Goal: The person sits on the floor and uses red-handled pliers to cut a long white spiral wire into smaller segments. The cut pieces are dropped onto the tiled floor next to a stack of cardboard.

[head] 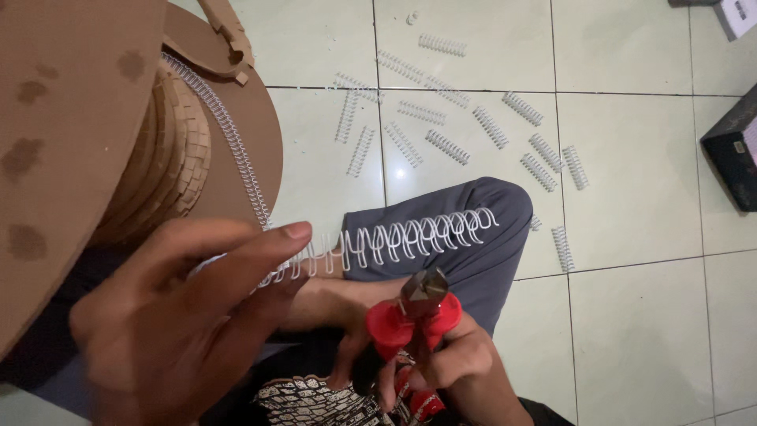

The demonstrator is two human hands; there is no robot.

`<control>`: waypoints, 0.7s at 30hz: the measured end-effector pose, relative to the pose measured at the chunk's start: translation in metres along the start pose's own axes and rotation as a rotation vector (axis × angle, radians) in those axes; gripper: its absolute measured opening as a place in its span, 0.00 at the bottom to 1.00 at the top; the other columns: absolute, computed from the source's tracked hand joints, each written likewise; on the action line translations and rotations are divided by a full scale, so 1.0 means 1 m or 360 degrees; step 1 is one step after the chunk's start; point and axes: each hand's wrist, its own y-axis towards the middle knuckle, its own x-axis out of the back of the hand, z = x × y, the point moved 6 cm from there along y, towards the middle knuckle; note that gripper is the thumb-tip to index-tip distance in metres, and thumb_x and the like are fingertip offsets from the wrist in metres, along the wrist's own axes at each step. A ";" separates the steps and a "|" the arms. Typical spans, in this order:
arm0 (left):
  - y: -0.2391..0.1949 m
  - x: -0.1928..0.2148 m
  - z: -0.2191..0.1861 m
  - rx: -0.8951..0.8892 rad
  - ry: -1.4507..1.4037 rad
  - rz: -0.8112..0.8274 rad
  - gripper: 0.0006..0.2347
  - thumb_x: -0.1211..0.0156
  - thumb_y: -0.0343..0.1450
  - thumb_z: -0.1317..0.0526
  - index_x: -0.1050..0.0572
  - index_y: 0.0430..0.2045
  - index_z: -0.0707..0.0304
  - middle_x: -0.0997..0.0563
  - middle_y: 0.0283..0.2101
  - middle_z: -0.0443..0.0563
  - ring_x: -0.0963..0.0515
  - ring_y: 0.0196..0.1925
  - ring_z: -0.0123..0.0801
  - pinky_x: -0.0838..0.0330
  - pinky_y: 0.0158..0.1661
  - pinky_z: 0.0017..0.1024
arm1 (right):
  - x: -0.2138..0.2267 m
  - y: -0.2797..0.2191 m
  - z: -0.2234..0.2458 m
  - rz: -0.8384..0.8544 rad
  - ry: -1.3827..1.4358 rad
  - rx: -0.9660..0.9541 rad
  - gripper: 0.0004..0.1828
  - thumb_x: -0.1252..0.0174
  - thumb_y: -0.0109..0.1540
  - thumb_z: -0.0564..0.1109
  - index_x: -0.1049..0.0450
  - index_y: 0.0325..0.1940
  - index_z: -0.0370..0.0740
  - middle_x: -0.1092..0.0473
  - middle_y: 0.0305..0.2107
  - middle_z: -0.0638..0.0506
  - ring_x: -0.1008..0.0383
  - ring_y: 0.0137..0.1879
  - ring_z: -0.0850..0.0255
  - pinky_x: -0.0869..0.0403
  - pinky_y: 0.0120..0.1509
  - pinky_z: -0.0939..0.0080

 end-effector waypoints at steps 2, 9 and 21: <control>-0.004 -0.005 0.008 -0.0007 0.0040 0.0032 0.09 0.35 0.72 0.61 0.17 0.45 0.56 0.19 0.41 0.50 0.19 0.34 0.28 0.27 0.37 0.24 | -0.010 0.004 0.015 -0.0185 0.0058 0.0410 0.40 0.51 0.53 0.34 0.45 0.70 0.14 0.35 0.55 0.19 0.22 0.45 0.48 0.28 0.35 0.68; -0.004 -0.007 0.004 0.0014 0.0051 -0.0020 0.09 0.33 0.72 0.60 0.16 0.45 0.52 0.19 0.41 0.46 0.19 0.33 0.22 0.30 0.35 0.22 | -0.015 0.010 0.019 -0.0216 0.0144 0.0519 0.36 0.53 0.53 0.27 0.44 0.67 0.14 0.36 0.56 0.16 0.21 0.45 0.48 0.24 0.35 0.56; -0.001 -0.006 0.002 0.0041 0.0073 -0.0065 0.08 0.32 0.72 0.60 0.16 0.43 0.52 0.18 0.40 0.46 0.22 0.29 0.21 0.31 0.30 0.22 | -0.015 0.012 0.026 -0.0408 0.0342 0.0478 0.52 0.42 0.53 0.35 0.55 0.76 0.09 0.31 0.49 0.20 0.19 0.42 0.52 0.21 0.36 0.60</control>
